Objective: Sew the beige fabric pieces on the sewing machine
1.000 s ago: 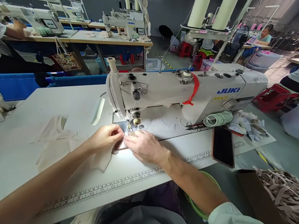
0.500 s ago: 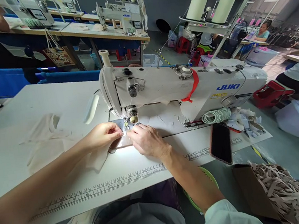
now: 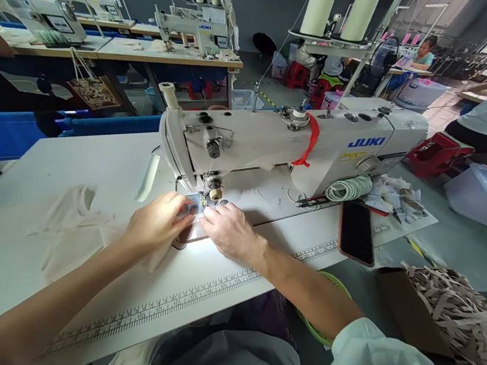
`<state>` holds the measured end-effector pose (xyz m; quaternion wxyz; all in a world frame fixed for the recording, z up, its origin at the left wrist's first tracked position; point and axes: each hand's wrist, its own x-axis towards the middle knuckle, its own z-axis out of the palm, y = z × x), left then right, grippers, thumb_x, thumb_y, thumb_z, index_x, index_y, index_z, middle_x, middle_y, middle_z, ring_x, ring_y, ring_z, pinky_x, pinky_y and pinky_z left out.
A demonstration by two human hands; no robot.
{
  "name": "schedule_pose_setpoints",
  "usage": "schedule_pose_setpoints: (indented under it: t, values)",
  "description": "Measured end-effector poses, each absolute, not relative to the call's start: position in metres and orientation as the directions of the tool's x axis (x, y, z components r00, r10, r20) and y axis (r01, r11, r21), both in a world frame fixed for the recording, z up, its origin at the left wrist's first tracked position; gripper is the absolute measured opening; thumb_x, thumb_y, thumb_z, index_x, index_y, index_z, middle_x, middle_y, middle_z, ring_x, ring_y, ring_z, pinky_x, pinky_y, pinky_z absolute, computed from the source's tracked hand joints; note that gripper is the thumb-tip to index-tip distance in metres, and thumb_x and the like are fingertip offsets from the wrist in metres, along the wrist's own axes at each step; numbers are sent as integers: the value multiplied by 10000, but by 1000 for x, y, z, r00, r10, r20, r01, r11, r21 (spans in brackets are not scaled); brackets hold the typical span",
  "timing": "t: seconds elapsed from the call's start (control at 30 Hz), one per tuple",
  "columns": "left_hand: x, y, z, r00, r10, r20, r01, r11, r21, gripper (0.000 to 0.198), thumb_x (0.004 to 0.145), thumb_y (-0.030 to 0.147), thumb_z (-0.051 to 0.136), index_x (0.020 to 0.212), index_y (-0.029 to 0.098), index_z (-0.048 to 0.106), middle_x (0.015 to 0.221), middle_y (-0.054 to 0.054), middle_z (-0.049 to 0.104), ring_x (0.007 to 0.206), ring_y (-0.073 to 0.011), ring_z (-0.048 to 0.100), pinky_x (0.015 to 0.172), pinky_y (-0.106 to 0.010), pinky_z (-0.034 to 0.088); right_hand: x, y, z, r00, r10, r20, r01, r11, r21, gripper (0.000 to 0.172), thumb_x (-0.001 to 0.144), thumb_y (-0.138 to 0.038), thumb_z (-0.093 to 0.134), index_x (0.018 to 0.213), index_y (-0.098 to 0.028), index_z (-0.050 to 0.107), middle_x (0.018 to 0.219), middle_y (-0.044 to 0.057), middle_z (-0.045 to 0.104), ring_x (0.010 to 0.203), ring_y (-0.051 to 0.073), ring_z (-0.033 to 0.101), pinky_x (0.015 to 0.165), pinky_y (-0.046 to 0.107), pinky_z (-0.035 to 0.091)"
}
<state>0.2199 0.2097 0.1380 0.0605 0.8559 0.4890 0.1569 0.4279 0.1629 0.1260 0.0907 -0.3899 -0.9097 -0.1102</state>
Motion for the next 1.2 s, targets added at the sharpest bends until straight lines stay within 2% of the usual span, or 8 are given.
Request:
schedule_pose_setpoints:
  t: [0.1, 0.2, 0.3, 0.47, 0.63, 0.77, 0.97, 1.2]
  values:
    - [219, 192, 129, 674, 618, 405, 672, -740, 11, 212, 947, 126, 490, 956, 160, 699, 1000, -116, 722, 868, -243, 630, 696, -340, 529, 427, 164, 123, -686, 679, 263, 723, 678, 136, 267, 1017, -98, 437, 1015, -127, 702, 953, 113, 658, 837, 234, 488, 753, 387, 343]
    - [220, 174, 117, 731, 471, 493, 568, -821, -57, 297, 978, 66, 408, 1041, 95, 697, 1070, -159, 726, 927, -256, 647, 795, -372, 587, 427, 164, 122, -684, 677, 271, 723, 678, 130, 289, 1040, -116, 417, 1054, -119, 706, 958, 111, 663, 837, 237, 495, 763, 392, 358]
    - [220, 166, 108, 700, 478, 530, 576, -817, -25, 293, 982, 71, 414, 1058, 63, 697, 1051, -167, 733, 926, -259, 655, 800, -371, 612, 426, 162, 123, -679, 682, 271, 728, 675, 124, 305, 1042, -114, 408, 1131, -105, 699, 976, 113, 670, 841, 243, 504, 765, 399, 374]
    - [219, 166, 106, 693, 491, 529, 565, -825, 26, 303, 1005, 98, 412, 1054, 49, 707, 1015, -148, 735, 954, -255, 657, 834, -357, 627, 429, 161, 127, -665, 702, 255, 738, 670, 77, 287, 1017, -106, 452, 1146, -121, 708, 990, 115, 677, 862, 244, 532, 774, 392, 388]
    - [222, 177, 106, 697, 459, 552, 573, -818, -44, 326, 1001, 98, 398, 1076, 25, 707, 1033, -166, 741, 945, -259, 657, 784, -336, 631, 446, 170, 130, -511, 810, 286, 844, 536, -8, 334, 990, -60, 457, 1208, -134, 699, 1048, 113, 699, 928, 246, 595, 851, 380, 412]
    - [223, 190, 102, 713, 455, 534, 570, -819, -63, 326, 1018, 135, 403, 1089, 49, 709, 1079, -175, 743, 959, -265, 652, 759, -339, 631, 458, 180, 127, -423, 854, 302, 895, 446, -9, 319, 966, -54, 472, 1144, -153, 716, 1015, 110, 695, 886, 241, 612, 826, 361, 405]
    - [220, 199, 98, 726, 499, 473, 574, -819, -16, 313, 1001, 122, 425, 1137, 108, 707, 1137, -167, 720, 996, -266, 639, 787, -355, 614, 460, 183, 125, -429, 840, 332, 889, 457, -9, 306, 971, -67, 466, 1136, -149, 710, 975, 97, 693, 855, 228, 609, 801, 344, 389]
    - [222, 199, 97, 722, 505, 473, 566, -825, 16, 316, 975, 101, 435, 1140, 94, 704, 1130, -178, 712, 1009, -272, 633, 813, -363, 610, 458, 180, 122, -434, 827, 358, 876, 480, -48, 302, 998, -96, 456, 1122, -150, 725, 1089, 131, 732, 933, 247, 640, 846, 362, 411]
